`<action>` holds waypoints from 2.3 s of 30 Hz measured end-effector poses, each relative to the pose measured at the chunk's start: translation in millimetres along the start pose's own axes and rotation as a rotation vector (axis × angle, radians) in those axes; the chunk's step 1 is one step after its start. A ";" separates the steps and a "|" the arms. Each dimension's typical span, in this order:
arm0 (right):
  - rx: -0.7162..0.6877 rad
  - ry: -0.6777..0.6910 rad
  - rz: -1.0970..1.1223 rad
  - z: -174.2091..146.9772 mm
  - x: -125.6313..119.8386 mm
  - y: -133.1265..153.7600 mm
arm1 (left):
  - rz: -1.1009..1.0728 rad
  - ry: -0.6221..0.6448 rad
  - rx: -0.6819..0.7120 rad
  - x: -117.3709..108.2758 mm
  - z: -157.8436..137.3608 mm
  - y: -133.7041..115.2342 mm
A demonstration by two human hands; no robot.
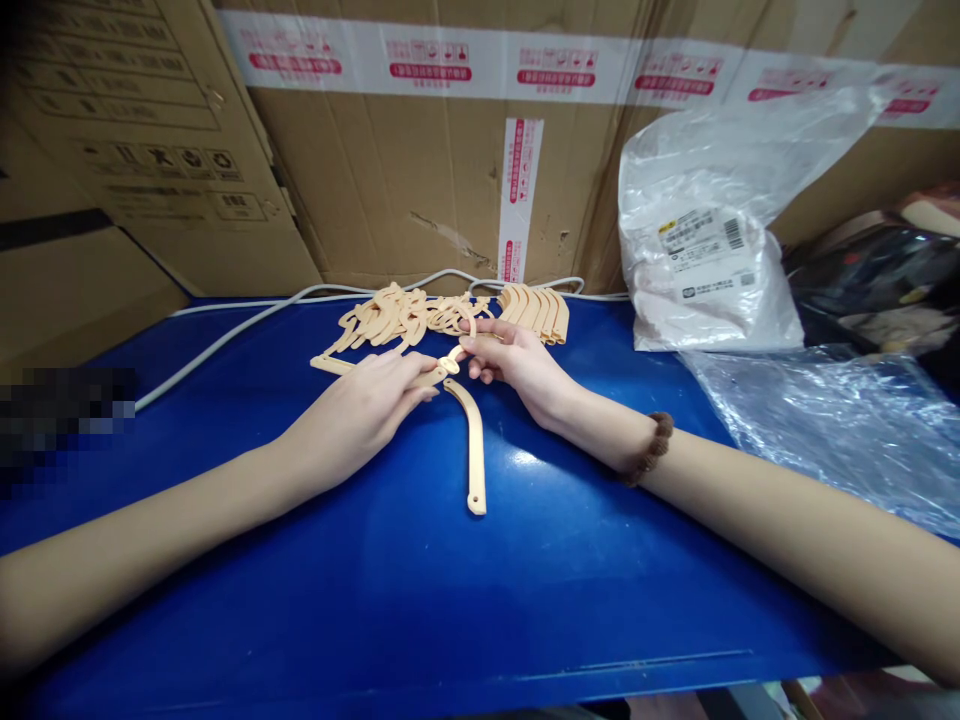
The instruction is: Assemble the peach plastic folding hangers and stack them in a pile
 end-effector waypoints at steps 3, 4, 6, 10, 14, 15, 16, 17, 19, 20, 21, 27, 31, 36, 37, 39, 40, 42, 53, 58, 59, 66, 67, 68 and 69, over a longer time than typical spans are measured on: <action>-0.003 -0.005 0.007 0.6 -0.4 -0.3 | -0.016 0.006 -0.020 -0.6 0.9 -1.6; -0.003 -0.011 0.012 0.7 -0.6 -0.5 | -0.026 0.014 -0.035 -0.9 1.2 -2.0; -0.008 -0.022 0.018 0.7 -1.1 -1.2 | -0.044 0.035 -0.062 -1.1 1.6 -2.4; -0.040 -0.013 -0.023 1.0 -1.3 -2.8 | -0.056 0.054 -0.069 0.4 0.6 -1.8; -0.039 0.007 -0.060 0.9 -0.5 -2.5 | -0.074 0.063 -0.069 1.5 -0.2 -1.3; -0.038 0.006 -0.064 0.7 -0.3 -2.1 | -0.077 0.067 -0.072 1.4 -0.2 -1.5; -0.039 0.003 -0.066 0.5 -0.2 -1.8 | -0.079 0.068 -0.075 1.2 -0.1 -1.6; -0.039 0.001 -0.069 0.3 -0.2 -1.7 | -0.080 0.069 -0.077 0.9 0.0 -1.8; -0.043 -0.002 -0.076 0.4 -0.4 -2.2 | -0.082 0.069 -0.075 0.7 0.2 -1.9; -0.050 -0.002 -0.081 0.6 -0.5 -2.7 | -0.082 0.068 -0.073 0.8 0.1 -1.8; -0.058 -0.003 -0.086 0.8 -0.7 -3.4 | -0.079 0.068 -0.072 1.1 0.0 -1.5; -0.094 -0.014 -0.128 0.8 -1.2 -5.5 | -0.048 0.086 -0.080 3.4 -1.3 -0.1; -0.103 -0.020 -0.136 -0.2 -0.3 -4.7 | -0.033 0.102 -0.086 3.1 -0.9 -0.8; -0.135 -0.034 -0.170 -1.7 1.4 -2.6 | -0.023 0.102 -0.084 3.0 0.3 -0.4; -0.139 -0.036 -0.182 -2.2 1.7 -2.0 | -0.021 0.095 -0.079 2.9 0.5 -0.3; -0.144 -0.044 -0.208 -3.1 2.5 -0.6 | -0.014 0.087 -0.072 2.6 0.7 -0.4; -0.145 -0.050 -0.220 -3.5 2.8 0.1 | -0.012 0.089 -0.072 2.4 0.8 -0.4; -0.154 -0.069 -0.244 -4.0 3.3 1.1 | -0.014 0.101 -0.079 2.0 0.8 -0.7; -0.221 -0.050 -0.290 -2.3 0.0 -1.5 | 0.005 0.088 -0.057 4.1 0.5 0.7; -0.228 -0.043 -0.290 -1.4 -1.4 -2.0 | 0.009 0.099 -0.059 3.7 0.5 0.1; -0.230 -0.041 -0.288 -1.2 -1.4 -2.1 | 0.007 0.106 -0.061 3.6 0.6 -0.1; -0.244 -0.042 -0.293 -2.0 -1.0 -2.1 | 0.026 0.118 -0.056 2.7 1.3 -1.3; -0.244 -0.042 -0.295 -2.1 -1.0 -2.1 | 0.043 0.114 -0.050 2.6 1.4 -1.4; -0.245 -0.041 -0.298 -2.2 -1.0 -2.2 | 0.063 0.107 -0.043 2.4 1.4 -1.5; -0.248 -0.042 -0.302 -2.2 -1.0 -2.4 | 0.083 0.102 -0.032 2.2 1.4 -1.6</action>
Point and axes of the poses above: each hand's wrist, its own z-axis towards the middle knuckle, its own x-axis out of the palm, y = z × x, the point moved 1 cm from there along z, towards the middle knuckle
